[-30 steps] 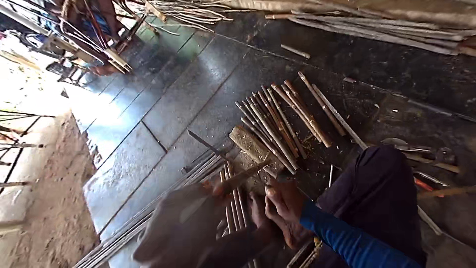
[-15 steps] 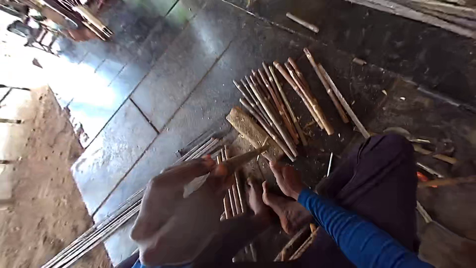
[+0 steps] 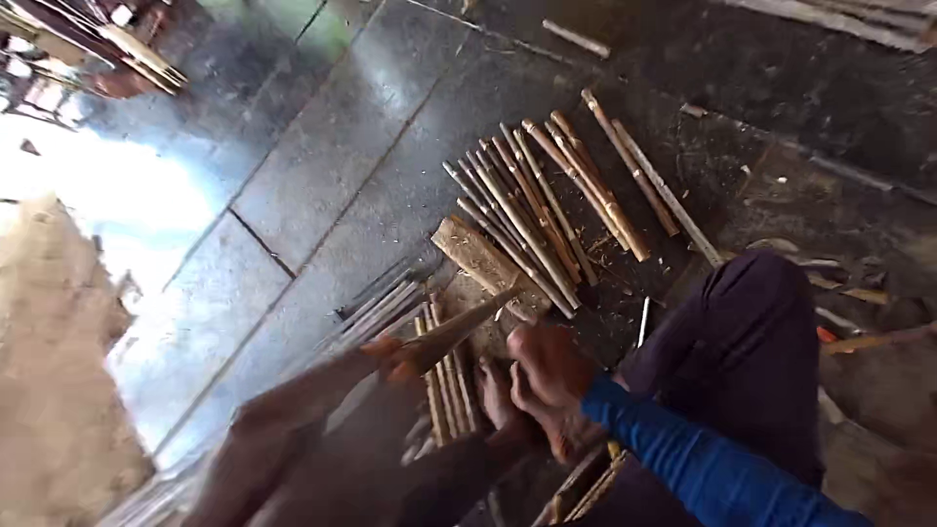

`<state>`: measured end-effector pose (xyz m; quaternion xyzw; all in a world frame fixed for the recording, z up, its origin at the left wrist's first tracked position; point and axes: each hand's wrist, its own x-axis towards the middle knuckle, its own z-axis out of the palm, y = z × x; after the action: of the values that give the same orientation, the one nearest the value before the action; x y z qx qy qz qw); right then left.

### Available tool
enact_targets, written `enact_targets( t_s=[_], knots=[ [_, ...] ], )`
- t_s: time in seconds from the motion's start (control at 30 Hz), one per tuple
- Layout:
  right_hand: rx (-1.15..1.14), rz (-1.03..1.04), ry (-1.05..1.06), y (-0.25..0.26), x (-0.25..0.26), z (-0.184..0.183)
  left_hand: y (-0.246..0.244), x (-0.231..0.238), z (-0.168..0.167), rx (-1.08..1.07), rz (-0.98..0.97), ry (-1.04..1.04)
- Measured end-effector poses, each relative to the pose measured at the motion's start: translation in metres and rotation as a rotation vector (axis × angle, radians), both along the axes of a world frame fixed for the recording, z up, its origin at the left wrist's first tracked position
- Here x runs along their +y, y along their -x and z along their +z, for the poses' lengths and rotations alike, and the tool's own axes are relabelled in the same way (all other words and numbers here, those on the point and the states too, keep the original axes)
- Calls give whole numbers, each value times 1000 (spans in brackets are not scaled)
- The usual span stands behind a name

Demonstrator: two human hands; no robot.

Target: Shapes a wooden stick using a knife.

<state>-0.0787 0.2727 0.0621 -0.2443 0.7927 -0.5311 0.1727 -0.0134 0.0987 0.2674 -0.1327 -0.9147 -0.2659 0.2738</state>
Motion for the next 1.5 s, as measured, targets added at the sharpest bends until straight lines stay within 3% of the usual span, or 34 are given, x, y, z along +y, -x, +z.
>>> enact_targets(
  t_s=[0.03,0.1,0.2,0.27,0.37,0.47,0.57,0.67,0.77,0.87,1.0,1.1,1.17,1.23,1.3,1.4,1.5],
  knots=[
    [73,10,-4,3,1,0,-1,7,-1,-36,17,-70],
    [-26,14,-58,-9,5,-13,-3,23,-1,-32,49,-207],
    [49,-9,34,-3,3,-8,8,23,2,76,64,70],
    [124,4,113,-4,1,-7,-1,16,3,79,63,146],
    [-14,-42,80,-11,2,-18,-4,11,5,91,29,96],
    [142,-13,56,5,-1,-5,-5,8,-8,76,65,4],
    [-33,-42,-51,-6,2,-28,-4,13,-6,84,45,5],
    [124,-39,3,6,-2,-11,4,17,-5,96,87,-12],
    [-31,-62,-25,-7,4,-28,0,24,-3,69,55,-33],
    [135,-42,63,5,-2,-9,8,21,-3,62,72,-65],
    [4,-93,33,0,1,-28,8,17,-4,95,40,-46],
    [169,-11,128,6,-1,-16,3,14,-5,83,89,-24],
    [37,-56,23,-3,1,-29,3,26,-2,93,178,-14],
    [41,-65,0,8,1,-20,11,31,3,54,242,-37],
    [144,-35,51,12,0,-10,4,9,-4,37,116,-54],
    [55,-93,30,1,0,-32,2,8,-3,45,61,-104],
    [175,-7,63,14,-1,-9,7,5,-6,71,60,-139]
  ],
)
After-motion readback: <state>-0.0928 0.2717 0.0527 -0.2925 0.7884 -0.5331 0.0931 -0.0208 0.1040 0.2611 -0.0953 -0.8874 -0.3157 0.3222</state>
